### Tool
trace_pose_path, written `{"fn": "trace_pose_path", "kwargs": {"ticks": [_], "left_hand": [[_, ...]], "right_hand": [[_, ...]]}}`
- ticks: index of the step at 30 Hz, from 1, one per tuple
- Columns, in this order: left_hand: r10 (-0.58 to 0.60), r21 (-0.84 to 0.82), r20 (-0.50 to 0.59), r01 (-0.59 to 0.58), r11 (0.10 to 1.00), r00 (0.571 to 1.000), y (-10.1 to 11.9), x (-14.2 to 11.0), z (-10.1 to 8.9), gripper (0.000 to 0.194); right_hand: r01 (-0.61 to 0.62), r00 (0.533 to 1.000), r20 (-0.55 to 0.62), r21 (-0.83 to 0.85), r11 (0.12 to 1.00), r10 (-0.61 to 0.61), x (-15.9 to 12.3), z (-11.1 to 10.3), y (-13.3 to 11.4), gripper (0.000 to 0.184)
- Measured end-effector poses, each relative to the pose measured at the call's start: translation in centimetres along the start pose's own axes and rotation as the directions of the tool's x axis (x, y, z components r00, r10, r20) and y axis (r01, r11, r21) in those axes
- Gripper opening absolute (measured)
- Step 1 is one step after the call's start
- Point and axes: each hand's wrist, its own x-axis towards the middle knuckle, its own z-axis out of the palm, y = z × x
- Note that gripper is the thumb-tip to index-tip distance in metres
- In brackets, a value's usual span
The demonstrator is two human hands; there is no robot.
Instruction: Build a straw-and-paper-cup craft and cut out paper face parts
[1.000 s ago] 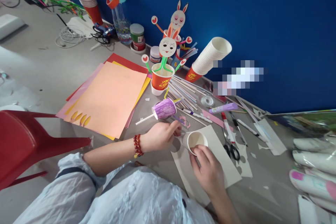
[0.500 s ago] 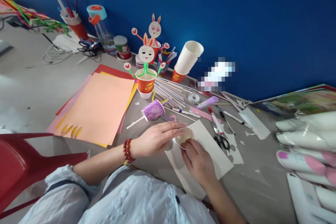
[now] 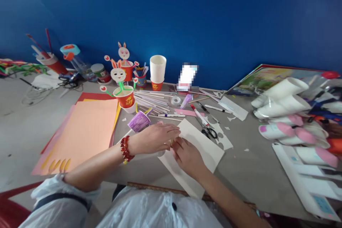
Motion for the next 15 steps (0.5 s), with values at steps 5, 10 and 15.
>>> {"fn": "trace_pose_path", "kwargs": {"ticks": [5, 10, 15], "left_hand": [[0.032, 0.044, 0.061, -0.035, 0.998, 0.998, -0.2, 0.1, -0.4, 0.048], [-0.021, 0.058, 0.106, 0.015, 0.998, 0.994, 0.1, 0.0, -0.4, 0.048], [-0.074, 0.034, 0.071, 0.072, 0.997, 0.995, 0.0, -0.3, 0.1, 0.061]], "right_hand": [[-0.021, 1.000, 0.015, 0.026, 0.999, 0.020, 0.0, -0.1, -0.1, 0.023], [0.078, 0.989, -0.133, 0.160, 0.984, -0.057, -1.3, -0.6, 1.0, 0.033], [0.070, 0.956, -0.293, 0.243, 0.968, 0.004, -3.3, -1.5, 2.2, 0.036]]}}
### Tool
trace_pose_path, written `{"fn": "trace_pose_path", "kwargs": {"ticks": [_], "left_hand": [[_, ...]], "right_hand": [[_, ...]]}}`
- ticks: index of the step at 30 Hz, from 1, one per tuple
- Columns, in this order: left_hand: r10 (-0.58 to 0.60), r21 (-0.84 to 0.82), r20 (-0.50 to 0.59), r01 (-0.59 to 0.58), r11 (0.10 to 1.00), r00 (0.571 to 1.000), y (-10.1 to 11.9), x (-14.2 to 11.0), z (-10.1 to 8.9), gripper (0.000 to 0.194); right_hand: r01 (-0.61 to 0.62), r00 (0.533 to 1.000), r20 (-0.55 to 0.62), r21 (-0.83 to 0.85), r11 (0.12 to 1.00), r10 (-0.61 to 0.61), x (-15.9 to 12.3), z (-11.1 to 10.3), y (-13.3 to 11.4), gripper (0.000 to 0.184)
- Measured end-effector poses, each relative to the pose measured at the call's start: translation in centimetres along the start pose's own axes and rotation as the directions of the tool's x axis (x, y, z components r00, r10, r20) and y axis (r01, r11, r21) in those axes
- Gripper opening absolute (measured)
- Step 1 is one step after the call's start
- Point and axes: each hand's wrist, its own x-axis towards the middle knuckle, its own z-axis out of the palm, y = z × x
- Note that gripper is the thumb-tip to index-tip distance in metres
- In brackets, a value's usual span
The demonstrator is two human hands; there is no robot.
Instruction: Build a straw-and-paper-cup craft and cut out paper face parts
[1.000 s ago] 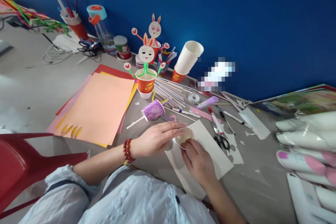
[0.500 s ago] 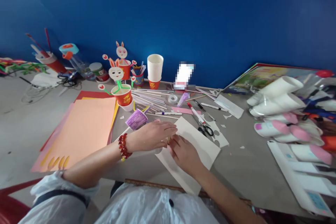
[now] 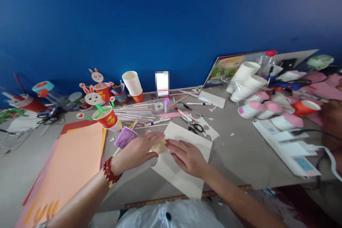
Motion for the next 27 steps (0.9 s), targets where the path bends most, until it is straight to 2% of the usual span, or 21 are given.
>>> {"fn": "trace_pose_path", "kwargs": {"ticks": [3, 8, 14, 19, 27], "left_hand": [[-0.003, 0.013, 0.001, 0.003, 1.000, 1.000, -0.1, -0.1, 0.1, 0.065], [-0.013, 0.034, 0.057, 0.011, 0.999, 0.998, -0.1, 0.1, -0.2, 0.065], [-0.064, -0.044, 0.082, 0.068, 0.997, 0.995, -0.7, -0.1, 0.5, 0.066], [-0.073, -0.189, 0.020, 0.075, 0.979, 0.997, -1.8, -0.6, 2.1, 0.071], [-0.010, -0.342, -0.153, -0.043, 0.939, 0.988, -2.5, -0.8, 4.2, 0.071]], "right_hand": [[-0.065, 0.992, -0.104, 0.093, 0.994, 0.075, -0.8, -0.5, 0.2, 0.043], [-0.253, 0.965, -0.059, 0.046, 0.966, 0.256, -1.7, 0.5, 1.5, 0.031], [-0.237, 0.970, -0.044, 0.032, 0.971, 0.238, -2.0, 1.7, 2.6, 0.028], [-0.239, 0.969, -0.056, 0.049, 0.970, 0.241, -2.0, 1.7, 2.8, 0.027], [-0.282, 0.958, -0.040, 0.076, 0.956, 0.286, -1.5, 1.6, 2.8, 0.027]]}}
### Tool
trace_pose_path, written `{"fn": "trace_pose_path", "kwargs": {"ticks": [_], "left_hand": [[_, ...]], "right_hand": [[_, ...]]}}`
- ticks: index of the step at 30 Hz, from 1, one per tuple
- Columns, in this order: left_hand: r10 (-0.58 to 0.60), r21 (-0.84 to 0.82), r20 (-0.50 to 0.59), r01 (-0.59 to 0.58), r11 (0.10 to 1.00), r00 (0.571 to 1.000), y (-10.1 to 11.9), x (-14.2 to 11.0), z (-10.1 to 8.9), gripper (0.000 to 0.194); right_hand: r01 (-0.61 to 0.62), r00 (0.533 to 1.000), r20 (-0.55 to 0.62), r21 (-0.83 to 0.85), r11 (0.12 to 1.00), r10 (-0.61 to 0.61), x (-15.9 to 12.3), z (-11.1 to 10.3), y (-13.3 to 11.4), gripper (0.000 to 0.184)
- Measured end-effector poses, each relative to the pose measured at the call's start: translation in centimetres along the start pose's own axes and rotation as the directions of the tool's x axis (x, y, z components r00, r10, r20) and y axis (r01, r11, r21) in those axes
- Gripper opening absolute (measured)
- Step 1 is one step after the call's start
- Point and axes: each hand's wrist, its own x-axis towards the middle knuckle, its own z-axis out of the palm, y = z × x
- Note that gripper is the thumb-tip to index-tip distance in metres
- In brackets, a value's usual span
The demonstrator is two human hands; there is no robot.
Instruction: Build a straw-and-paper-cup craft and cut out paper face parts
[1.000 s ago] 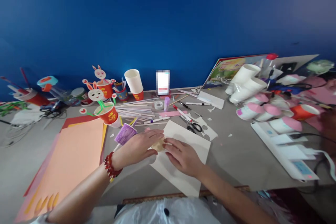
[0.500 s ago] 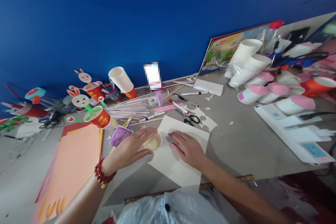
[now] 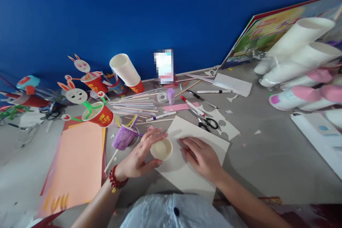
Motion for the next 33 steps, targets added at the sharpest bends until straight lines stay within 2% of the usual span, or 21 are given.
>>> {"fn": "trace_pose_path", "kwargs": {"ticks": [7, 13, 20, 27, 33], "left_hand": [[0.047, -0.001, -0.083, -0.047, 0.999, 0.995, -0.7, -0.2, 0.8, 0.060], [0.071, 0.166, -0.091, -0.055, 0.985, 0.993, -0.9, -0.6, 0.8, 0.045], [0.124, 0.292, -0.089, -0.093, 0.952, 0.988, -0.8, -0.4, 0.5, 0.037], [0.121, 0.235, -0.097, -0.095, 0.967, 0.988, -0.9, -0.1, 0.6, 0.054], [0.108, 0.227, -0.111, -0.081, 0.971, 0.988, -0.7, 0.0, 0.6, 0.051]], "right_hand": [[-0.028, 0.999, 0.031, 0.034, 0.999, 0.027, 0.1, -0.2, 0.0, 0.029], [-0.076, 0.995, 0.075, 0.067, 0.995, 0.071, 0.2, -0.5, 0.3, 0.036], [-0.120, 0.984, 0.144, 0.114, 0.986, 0.104, 0.0, -0.8, 0.9, 0.049], [-0.101, 0.988, 0.125, 0.109, 0.989, 0.088, 0.4, -0.8, 1.0, 0.040], [-0.086, 0.995, 0.050, 0.073, 0.994, 0.082, 0.5, -0.7, 0.6, 0.028]]}}
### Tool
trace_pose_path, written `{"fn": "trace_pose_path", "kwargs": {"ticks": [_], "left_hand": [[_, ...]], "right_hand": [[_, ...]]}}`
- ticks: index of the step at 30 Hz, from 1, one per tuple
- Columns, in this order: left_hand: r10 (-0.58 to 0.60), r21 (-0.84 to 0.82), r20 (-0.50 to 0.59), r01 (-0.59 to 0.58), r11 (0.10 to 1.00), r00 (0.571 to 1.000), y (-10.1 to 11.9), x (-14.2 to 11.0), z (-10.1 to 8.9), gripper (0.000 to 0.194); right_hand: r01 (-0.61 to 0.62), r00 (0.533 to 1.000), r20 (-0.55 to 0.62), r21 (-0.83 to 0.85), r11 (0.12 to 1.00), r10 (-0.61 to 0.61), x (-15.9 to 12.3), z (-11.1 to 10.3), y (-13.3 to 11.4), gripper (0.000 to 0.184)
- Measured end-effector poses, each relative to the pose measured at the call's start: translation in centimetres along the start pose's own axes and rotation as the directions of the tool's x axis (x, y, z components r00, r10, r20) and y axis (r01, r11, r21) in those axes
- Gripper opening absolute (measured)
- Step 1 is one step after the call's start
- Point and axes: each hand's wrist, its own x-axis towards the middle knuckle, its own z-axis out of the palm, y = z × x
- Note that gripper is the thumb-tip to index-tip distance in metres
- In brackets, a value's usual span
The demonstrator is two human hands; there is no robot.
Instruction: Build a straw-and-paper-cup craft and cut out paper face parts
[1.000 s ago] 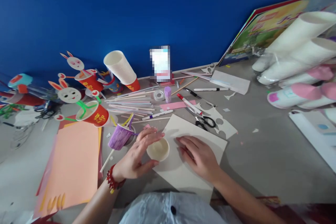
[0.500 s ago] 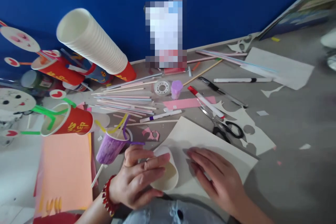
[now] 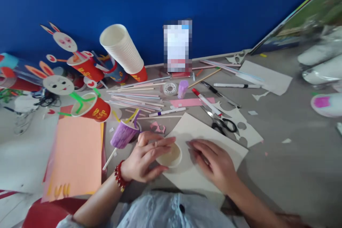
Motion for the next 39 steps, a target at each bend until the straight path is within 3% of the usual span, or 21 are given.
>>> {"fn": "trace_pose_path", "kwargs": {"ticks": [9, 13, 16, 19, 23, 25, 29, 39], "left_hand": [[0.012, 0.037, -0.031, -0.011, 0.999, 0.999, 0.3, -0.1, 0.2, 0.051], [-0.006, 0.042, -0.018, 0.007, 0.999, 1.000, 0.2, -0.2, 0.3, 0.050], [0.028, 0.023, -0.038, -0.027, 0.999, 0.999, 0.3, -0.2, 0.2, 0.050], [0.059, 0.017, -0.050, -0.058, 0.998, 0.997, 0.4, -0.1, 0.1, 0.052], [0.053, 0.025, -0.042, -0.052, 0.998, 0.998, 0.7, -0.1, -0.1, 0.052], [0.049, 0.032, -0.041, -0.048, 0.998, 0.998, 0.8, -0.1, -0.1, 0.053], [0.052, 0.028, -0.049, -0.050, 0.998, 0.997, 0.8, -0.1, -0.2, 0.056], [0.051, 0.025, -0.064, -0.050, 0.998, 0.997, 1.0, -0.1, -0.3, 0.049]], "right_hand": [[0.039, 0.999, -0.002, -0.079, 0.996, -0.039, -0.6, 0.8, -0.7, 0.023], [-0.001, 0.996, 0.087, -0.014, 1.000, 0.003, 0.1, -1.8, -1.1, 0.021], [-0.061, 0.998, 0.011, -0.186, 0.981, 0.064, 3.0, -5.0, 0.0, 0.020], [-0.141, 0.990, -0.081, -0.422, 0.895, 0.118, 7.4, -7.0, 2.5, 0.022], [-0.206, 0.970, -0.055, -0.702, 0.682, 0.237, 12.2, -6.2, 5.7, 0.021], [-0.196, 0.969, -0.045, -0.730, 0.655, 0.241, 13.3, -5.3, 6.6, 0.017], [-0.135, 0.980, -0.005, -0.748, 0.650, 0.198, 13.6, -4.8, 7.1, 0.014], [-0.138, 0.980, 0.005, -0.706, 0.695, 0.200, 11.5, -6.9, 5.9, 0.031]]}}
